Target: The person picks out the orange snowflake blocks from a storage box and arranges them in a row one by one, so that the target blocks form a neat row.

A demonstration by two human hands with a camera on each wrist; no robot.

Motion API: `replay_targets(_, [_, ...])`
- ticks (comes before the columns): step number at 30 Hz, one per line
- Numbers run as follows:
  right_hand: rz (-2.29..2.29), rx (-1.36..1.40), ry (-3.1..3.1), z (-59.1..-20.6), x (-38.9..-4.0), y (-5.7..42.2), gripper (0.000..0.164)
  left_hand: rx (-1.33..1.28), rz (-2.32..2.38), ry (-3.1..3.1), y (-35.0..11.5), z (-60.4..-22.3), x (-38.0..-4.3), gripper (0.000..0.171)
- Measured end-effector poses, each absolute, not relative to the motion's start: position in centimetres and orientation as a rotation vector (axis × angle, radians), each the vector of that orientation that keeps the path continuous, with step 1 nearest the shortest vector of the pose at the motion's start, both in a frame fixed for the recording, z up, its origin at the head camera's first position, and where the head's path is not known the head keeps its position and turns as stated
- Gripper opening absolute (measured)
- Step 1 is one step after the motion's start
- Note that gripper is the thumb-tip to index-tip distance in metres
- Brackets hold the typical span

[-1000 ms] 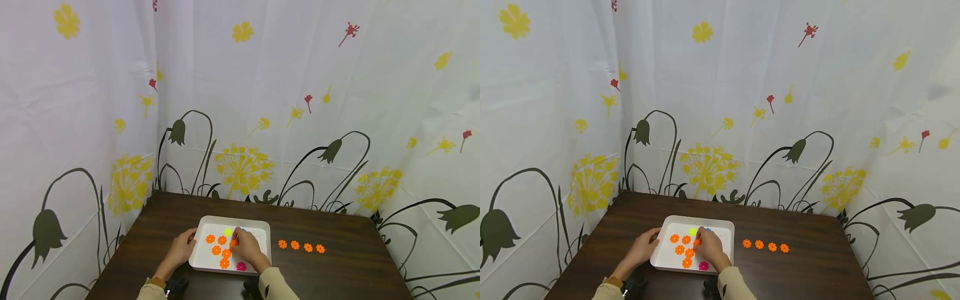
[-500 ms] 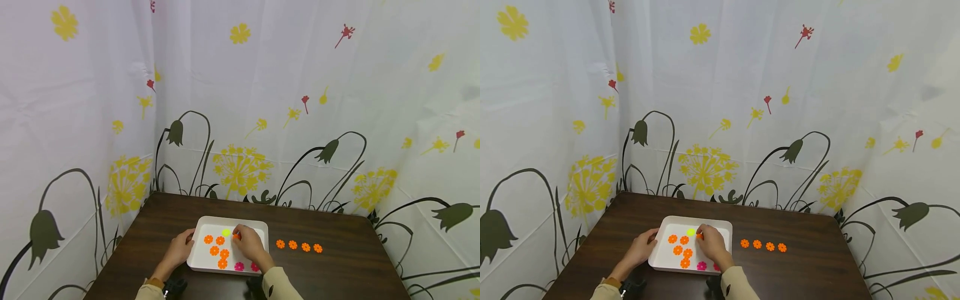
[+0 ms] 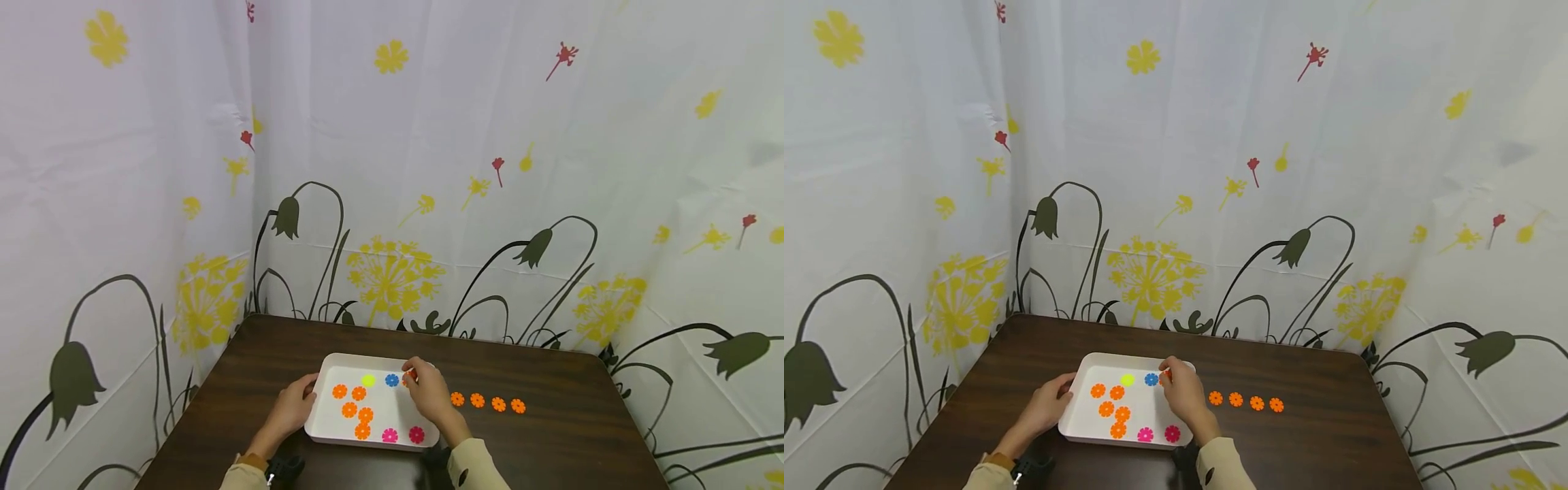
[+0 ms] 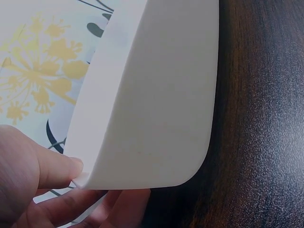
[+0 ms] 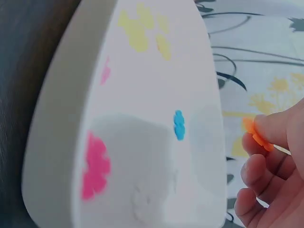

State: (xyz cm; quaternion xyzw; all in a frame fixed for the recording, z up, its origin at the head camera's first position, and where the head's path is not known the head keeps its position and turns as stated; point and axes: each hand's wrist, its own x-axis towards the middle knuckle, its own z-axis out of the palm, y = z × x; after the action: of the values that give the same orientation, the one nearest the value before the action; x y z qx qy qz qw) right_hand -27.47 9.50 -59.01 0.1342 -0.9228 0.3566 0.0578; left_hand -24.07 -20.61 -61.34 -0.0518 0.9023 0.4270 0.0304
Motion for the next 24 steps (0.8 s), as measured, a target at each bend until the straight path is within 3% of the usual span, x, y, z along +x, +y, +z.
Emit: replay_targets(24, [1.118,0.233,-2.614,-58.9,-27.1,18.0,0.010,-0.152,1.294,2.779,-20.6,-61.3,-24.3,0.045])
